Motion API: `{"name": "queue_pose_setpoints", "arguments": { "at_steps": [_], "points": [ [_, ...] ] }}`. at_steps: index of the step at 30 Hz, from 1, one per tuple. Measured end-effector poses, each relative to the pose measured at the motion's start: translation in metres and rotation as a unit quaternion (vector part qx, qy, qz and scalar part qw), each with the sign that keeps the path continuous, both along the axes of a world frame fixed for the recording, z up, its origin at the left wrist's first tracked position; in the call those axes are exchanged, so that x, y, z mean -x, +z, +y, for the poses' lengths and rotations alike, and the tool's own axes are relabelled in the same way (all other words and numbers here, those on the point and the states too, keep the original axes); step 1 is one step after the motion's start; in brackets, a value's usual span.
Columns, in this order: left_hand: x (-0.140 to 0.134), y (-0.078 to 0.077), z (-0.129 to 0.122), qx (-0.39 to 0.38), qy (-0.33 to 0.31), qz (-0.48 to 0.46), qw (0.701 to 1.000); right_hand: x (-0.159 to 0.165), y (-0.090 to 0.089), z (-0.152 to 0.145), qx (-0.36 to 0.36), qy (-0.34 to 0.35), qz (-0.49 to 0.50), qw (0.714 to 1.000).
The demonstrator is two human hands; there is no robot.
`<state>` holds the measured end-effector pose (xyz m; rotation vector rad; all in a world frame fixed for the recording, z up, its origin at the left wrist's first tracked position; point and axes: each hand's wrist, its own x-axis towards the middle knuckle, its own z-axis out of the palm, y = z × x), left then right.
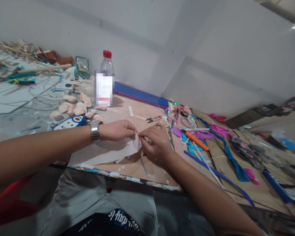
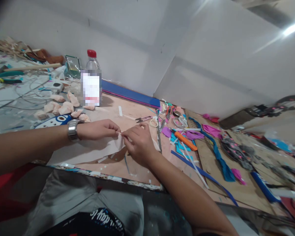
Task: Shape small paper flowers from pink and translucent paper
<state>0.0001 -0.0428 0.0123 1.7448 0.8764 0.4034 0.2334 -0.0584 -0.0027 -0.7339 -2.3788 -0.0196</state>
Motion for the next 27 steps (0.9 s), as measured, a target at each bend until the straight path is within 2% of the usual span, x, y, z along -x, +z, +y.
{"name": "queue_pose_setpoints", "arguments": {
  "at_steps": [7,10,15,21,27],
  "points": [
    [0.001,0.0001,0.0015,-0.039,-0.026,0.004,0.999,-0.0008,-0.0001,0.0006,-0.011,0.004,0.001,1.0],
    [0.0009,0.0018,0.0011,-0.04,-0.019,0.001,0.999,-0.0013,-0.0006,0.0008,0.004,-0.009,0.0,1.0],
    [0.0001,0.0054,-0.0005,-0.093,-0.013,0.025,0.995,-0.0007,0.0001,-0.0004,0.001,-0.004,-0.004,1.0],
    [-0.0002,0.0025,0.0003,-0.113,-0.011,0.033,0.993,0.0003,0.0022,-0.0013,-0.007,-0.003,-0.003,1.0],
    [-0.001,0.0066,-0.007,-0.22,0.005,0.08,0.972,0.0002,0.0026,-0.001,-0.001,0.007,0.005,1.0]
  ]
}}
